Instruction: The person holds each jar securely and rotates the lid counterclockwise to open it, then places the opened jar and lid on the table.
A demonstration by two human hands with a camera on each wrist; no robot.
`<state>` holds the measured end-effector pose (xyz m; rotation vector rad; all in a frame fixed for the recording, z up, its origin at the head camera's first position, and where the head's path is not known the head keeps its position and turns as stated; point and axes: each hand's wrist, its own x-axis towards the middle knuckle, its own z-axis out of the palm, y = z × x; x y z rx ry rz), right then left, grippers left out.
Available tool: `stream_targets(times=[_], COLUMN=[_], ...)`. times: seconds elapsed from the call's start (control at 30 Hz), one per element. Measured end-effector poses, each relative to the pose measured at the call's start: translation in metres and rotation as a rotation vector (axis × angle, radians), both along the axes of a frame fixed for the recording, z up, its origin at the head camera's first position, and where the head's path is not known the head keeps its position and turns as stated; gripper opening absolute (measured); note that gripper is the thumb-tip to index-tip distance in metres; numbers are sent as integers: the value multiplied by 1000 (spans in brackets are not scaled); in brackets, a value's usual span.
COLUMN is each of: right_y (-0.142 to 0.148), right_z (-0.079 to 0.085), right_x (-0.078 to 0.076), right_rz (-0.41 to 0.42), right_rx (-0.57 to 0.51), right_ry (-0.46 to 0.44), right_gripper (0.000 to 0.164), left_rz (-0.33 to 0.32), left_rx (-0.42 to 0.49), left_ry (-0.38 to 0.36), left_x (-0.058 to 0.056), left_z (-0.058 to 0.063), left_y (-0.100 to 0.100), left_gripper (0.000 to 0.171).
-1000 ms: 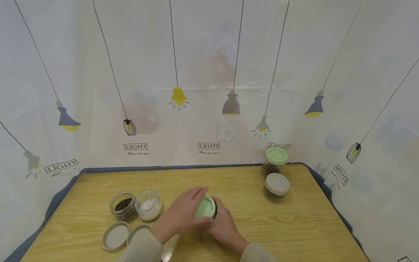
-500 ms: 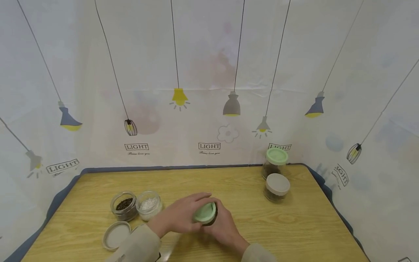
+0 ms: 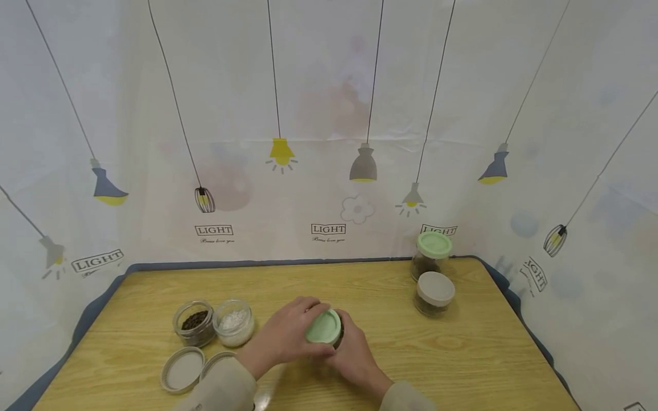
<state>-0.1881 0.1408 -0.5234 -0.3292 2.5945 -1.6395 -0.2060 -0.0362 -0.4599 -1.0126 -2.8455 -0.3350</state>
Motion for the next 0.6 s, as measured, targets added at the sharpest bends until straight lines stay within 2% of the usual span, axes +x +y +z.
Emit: stream_targets(times=[0.13, 0.23, 0.43, 0.6], right_y=[0, 0, 1, 1], right_z=[0, 0, -1, -4], right_x=[1, 1, 1, 1], right_rz=[-2, -7, -2, 28], right_rx=[5, 22, 14, 4], right_ry=[8, 32, 24, 20], right_gripper=[95, 92, 92, 89], left_rz=[15, -24, -167, -212], left_rx=[-18, 12, 56, 16], left_ry=[10, -15, -73, -154], left_x=[2, 2, -2, -4], left_z=[0, 1, 8, 11], left_y=[0, -2, -7, -8], left_gripper=[91, 96, 77, 72])
